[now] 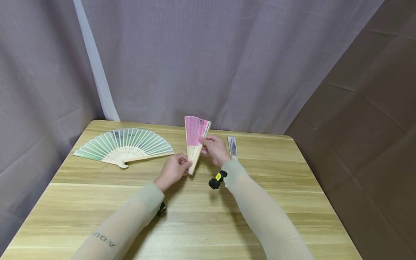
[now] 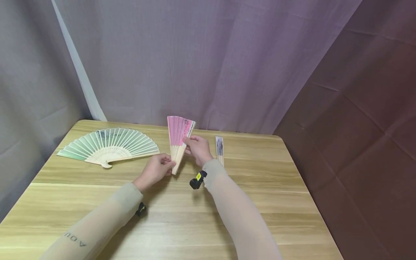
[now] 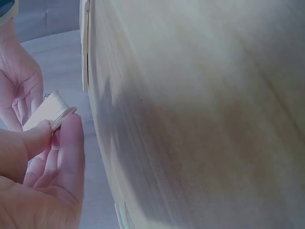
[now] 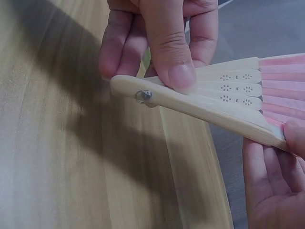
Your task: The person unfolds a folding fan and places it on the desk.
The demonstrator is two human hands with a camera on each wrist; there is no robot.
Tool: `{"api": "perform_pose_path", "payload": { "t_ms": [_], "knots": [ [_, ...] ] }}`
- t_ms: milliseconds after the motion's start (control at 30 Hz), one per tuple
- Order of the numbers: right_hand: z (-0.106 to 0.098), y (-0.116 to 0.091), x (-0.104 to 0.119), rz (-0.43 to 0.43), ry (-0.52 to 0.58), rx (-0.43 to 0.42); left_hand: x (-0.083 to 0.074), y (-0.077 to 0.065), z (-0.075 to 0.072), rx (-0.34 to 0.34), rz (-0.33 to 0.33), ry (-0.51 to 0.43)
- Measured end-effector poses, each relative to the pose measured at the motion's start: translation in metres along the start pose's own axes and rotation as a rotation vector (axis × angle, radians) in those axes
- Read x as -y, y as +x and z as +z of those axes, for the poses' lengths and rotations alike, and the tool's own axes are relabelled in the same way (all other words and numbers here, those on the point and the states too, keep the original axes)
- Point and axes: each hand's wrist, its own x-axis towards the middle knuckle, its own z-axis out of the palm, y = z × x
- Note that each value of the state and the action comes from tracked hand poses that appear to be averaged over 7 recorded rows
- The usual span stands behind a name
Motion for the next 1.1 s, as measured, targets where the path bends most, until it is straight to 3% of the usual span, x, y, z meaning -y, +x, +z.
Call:
{"api": "perform_pose_path", "payload": {
  "t_ms": [200,467,1100],
  "knots": [
    [-0.002,-0.001,-0.006,-0.011,0.031,-0.02,0.001,-0.002,0.0,0.005,-0.028,-0.045],
    [-0.004,0.0,-0.012,-0.019,0.043,-0.046,0.005,0.0,0.002,0.006,-0.005,-0.065],
    [-0.008,-0.003,-0.01,0.019,0.142,-0.022,0.007,-0.003,0.0,-0.003,-0.022,-0.108]
  ]
}}
